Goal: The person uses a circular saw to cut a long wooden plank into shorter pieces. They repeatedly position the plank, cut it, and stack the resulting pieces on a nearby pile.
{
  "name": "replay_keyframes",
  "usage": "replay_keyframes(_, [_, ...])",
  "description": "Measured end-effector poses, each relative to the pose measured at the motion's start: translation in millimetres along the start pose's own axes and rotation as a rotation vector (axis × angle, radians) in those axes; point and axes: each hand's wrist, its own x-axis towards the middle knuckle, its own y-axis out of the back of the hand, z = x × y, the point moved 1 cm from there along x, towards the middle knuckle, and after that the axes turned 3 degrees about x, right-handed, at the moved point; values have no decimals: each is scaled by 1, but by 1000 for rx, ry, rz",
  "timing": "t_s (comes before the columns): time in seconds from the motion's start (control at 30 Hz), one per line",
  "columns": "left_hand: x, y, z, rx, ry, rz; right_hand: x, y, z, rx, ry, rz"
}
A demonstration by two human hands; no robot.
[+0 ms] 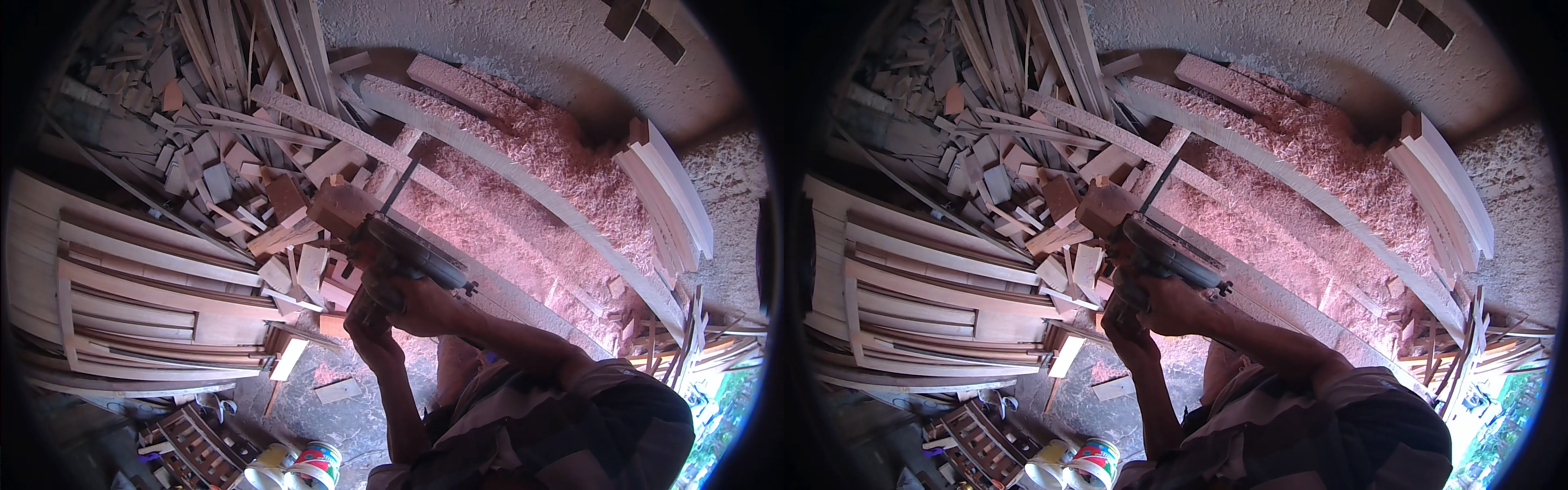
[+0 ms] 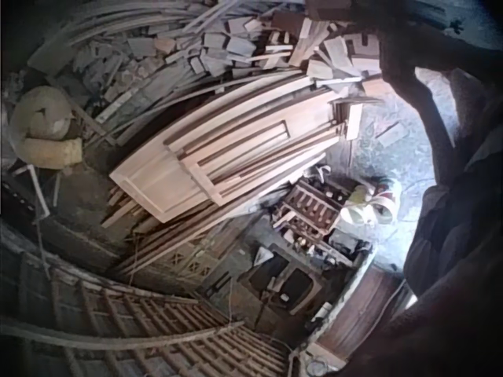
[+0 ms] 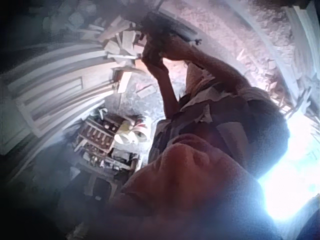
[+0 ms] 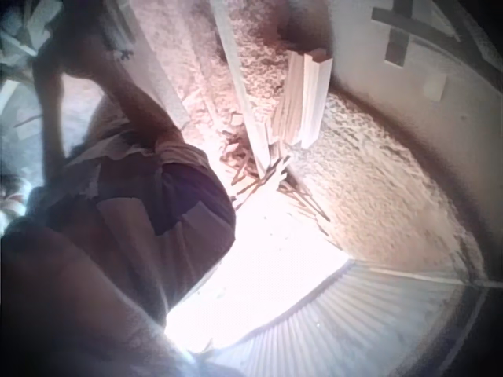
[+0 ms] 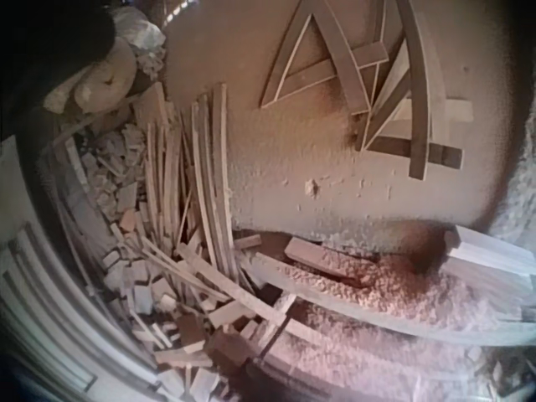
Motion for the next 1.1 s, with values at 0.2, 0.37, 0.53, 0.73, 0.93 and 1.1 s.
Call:
replay_keyframes(0.2, [39,6,15,33,-2,-1,42,-15,-6,-10,36,22])
replay_keyframes(0.37, [72,10,26,-30,-58,13,74,-23,-13,-53,-42,-53])
replay_keyframes(0.53, [104,8,48,-38,-207,-14,109,-32,-23,-65,159,-66])
replay_keyframes(0.73, [88,-27,86,125,-448,-195,90,2,-53,168,419,53])
replay_keyframes(0.93, [2,-70,45,206,-377,-263,-21,71,-60,93,478,228])
replay_keyframes(1.1, [-95,-90,-45,269,-148,-462,-160,142,-33,82,140,349])
